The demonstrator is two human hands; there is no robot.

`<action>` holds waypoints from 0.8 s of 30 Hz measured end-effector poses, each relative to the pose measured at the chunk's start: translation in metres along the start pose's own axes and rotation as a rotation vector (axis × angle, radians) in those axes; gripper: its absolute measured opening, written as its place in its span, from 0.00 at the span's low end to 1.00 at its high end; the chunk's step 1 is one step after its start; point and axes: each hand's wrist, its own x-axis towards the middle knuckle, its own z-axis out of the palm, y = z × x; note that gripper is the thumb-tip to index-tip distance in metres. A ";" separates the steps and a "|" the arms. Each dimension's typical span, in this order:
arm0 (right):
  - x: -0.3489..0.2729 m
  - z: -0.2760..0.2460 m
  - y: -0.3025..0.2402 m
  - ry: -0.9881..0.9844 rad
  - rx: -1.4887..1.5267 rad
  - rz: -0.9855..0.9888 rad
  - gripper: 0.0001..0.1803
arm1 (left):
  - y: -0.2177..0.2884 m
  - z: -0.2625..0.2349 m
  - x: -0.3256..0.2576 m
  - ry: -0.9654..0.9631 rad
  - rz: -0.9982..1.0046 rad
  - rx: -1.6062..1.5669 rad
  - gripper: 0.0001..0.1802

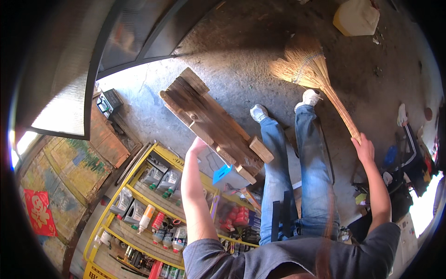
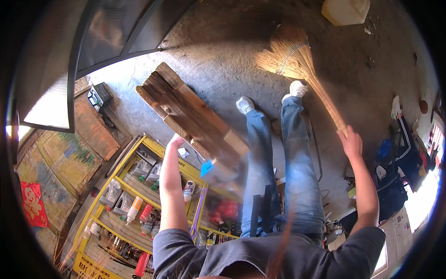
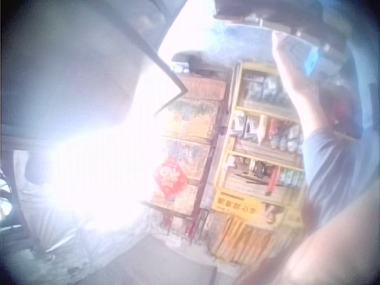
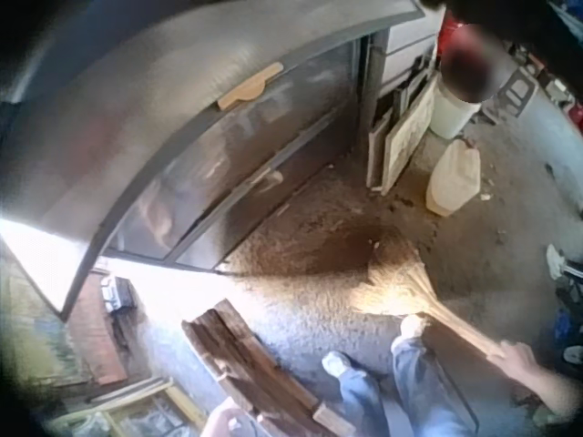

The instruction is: The person wipes a white table with a cloth, then wipes a wooden pallet on the floor. They later pick up a dustpan and broom, sweep debris from under the pallet, and move the pallet aside.

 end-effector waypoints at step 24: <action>0.312 0.012 -0.290 0.175 0.183 -0.414 0.28 | 0.001 0.003 -0.031 0.100 -0.033 0.035 0.26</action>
